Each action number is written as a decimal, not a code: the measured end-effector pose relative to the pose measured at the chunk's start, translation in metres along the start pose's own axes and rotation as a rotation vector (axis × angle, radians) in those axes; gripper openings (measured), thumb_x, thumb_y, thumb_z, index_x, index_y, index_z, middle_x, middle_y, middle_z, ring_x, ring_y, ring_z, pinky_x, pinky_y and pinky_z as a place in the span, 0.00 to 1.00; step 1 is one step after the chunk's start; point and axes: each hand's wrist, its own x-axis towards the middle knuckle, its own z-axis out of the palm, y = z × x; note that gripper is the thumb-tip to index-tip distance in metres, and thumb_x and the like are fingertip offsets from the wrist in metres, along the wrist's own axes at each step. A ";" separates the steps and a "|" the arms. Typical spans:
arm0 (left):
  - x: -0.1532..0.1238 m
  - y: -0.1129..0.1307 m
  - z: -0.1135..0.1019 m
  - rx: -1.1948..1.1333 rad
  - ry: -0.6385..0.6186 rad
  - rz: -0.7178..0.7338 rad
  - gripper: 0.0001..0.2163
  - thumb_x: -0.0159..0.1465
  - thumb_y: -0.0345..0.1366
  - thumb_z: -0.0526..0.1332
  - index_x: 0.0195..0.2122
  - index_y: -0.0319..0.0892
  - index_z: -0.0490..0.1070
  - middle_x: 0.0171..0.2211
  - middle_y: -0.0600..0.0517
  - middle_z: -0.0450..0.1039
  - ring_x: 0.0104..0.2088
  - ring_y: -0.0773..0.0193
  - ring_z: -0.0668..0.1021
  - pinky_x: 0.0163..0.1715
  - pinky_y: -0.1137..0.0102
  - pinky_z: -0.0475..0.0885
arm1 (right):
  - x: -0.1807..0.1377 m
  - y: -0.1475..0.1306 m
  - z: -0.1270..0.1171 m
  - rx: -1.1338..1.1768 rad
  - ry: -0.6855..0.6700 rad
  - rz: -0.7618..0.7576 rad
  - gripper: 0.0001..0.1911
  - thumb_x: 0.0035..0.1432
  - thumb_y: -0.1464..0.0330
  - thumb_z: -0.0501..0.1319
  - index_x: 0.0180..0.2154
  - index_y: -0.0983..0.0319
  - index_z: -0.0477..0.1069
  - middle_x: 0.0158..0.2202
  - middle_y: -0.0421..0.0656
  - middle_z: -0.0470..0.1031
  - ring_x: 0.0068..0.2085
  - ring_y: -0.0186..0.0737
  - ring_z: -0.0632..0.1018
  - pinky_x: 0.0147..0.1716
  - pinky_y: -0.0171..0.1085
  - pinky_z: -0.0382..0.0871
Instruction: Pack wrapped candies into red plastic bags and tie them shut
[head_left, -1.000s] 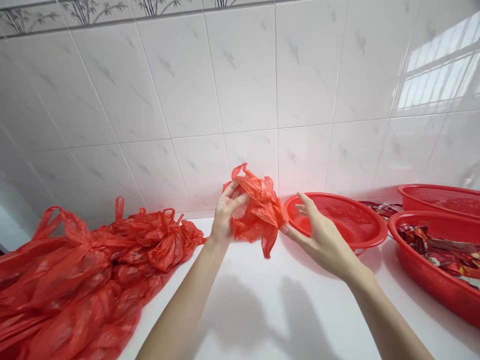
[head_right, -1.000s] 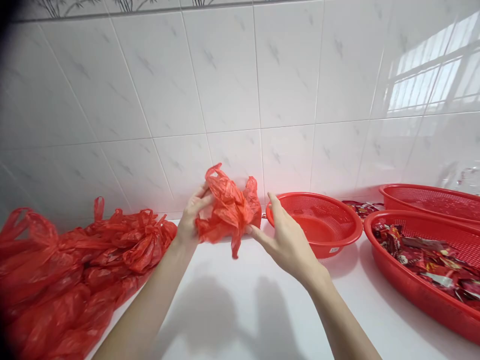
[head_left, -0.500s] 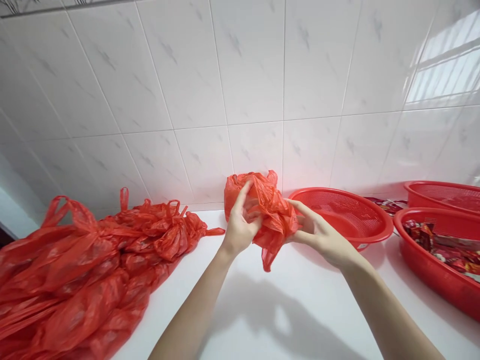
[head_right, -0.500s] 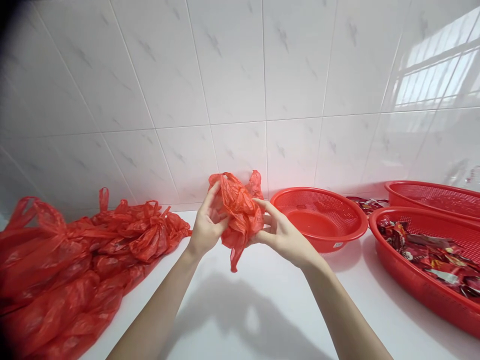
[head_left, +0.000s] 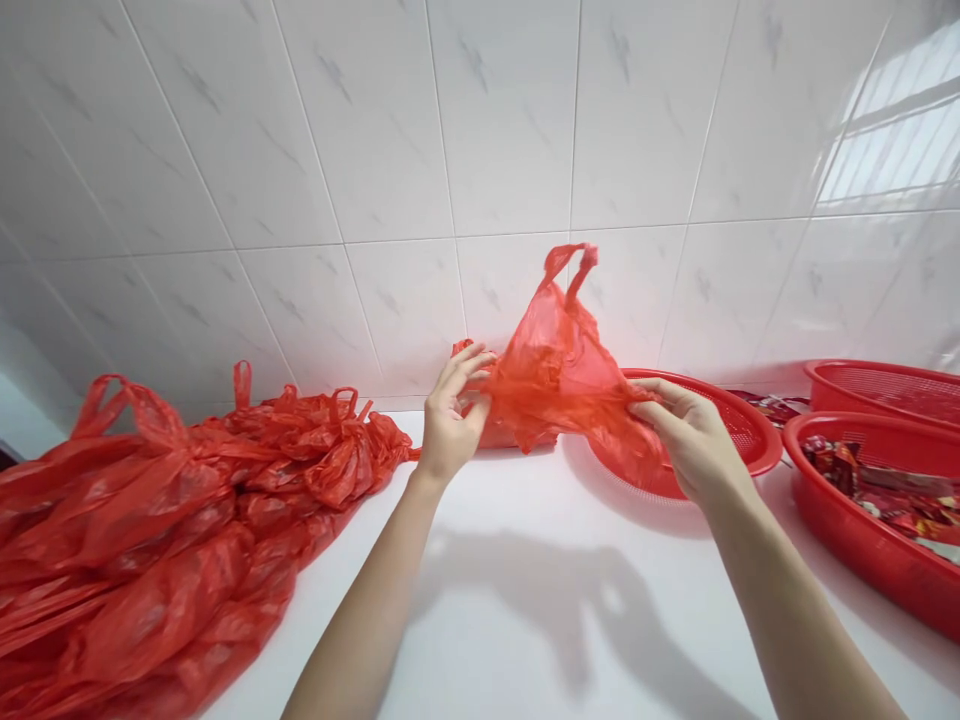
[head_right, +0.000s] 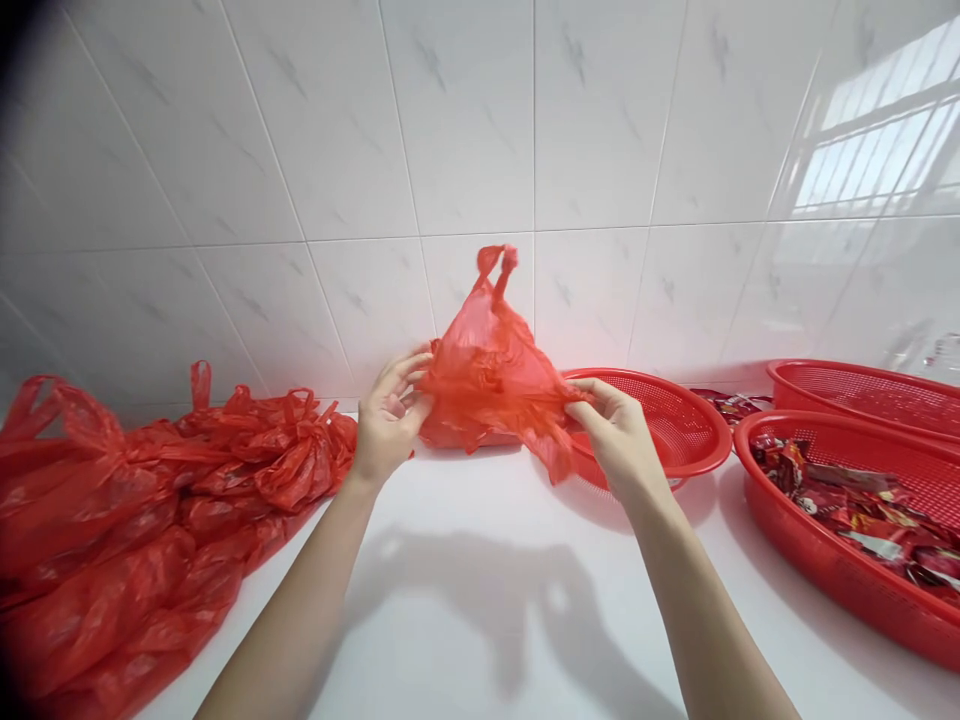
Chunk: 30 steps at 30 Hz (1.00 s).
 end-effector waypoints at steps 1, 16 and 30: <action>0.003 -0.002 -0.002 -0.001 0.038 -0.023 0.17 0.58 0.30 0.63 0.50 0.46 0.76 0.62 0.44 0.69 0.52 0.56 0.79 0.48 0.65 0.78 | 0.001 0.000 -0.003 0.012 0.028 -0.013 0.12 0.51 0.65 0.65 0.37 0.63 0.77 0.32 0.43 0.80 0.32 0.39 0.80 0.36 0.38 0.76; 0.000 0.025 -0.008 0.089 0.033 0.153 0.23 0.58 0.36 0.66 0.56 0.48 0.69 0.61 0.46 0.67 0.62 0.52 0.71 0.63 0.54 0.67 | -0.004 0.000 0.004 -0.293 -0.092 -0.028 0.13 0.52 0.66 0.59 0.39 0.61 0.75 0.40 0.46 0.81 0.44 0.47 0.80 0.43 0.42 0.73; -0.020 0.014 0.028 0.469 -0.910 -0.248 0.12 0.60 0.30 0.63 0.43 0.48 0.83 0.66 0.49 0.62 0.63 0.47 0.70 0.58 0.58 0.72 | -0.002 0.011 0.007 -0.385 -0.347 0.028 0.23 0.48 0.70 0.53 0.47 0.61 0.74 0.32 0.40 0.76 0.31 0.39 0.74 0.31 0.37 0.67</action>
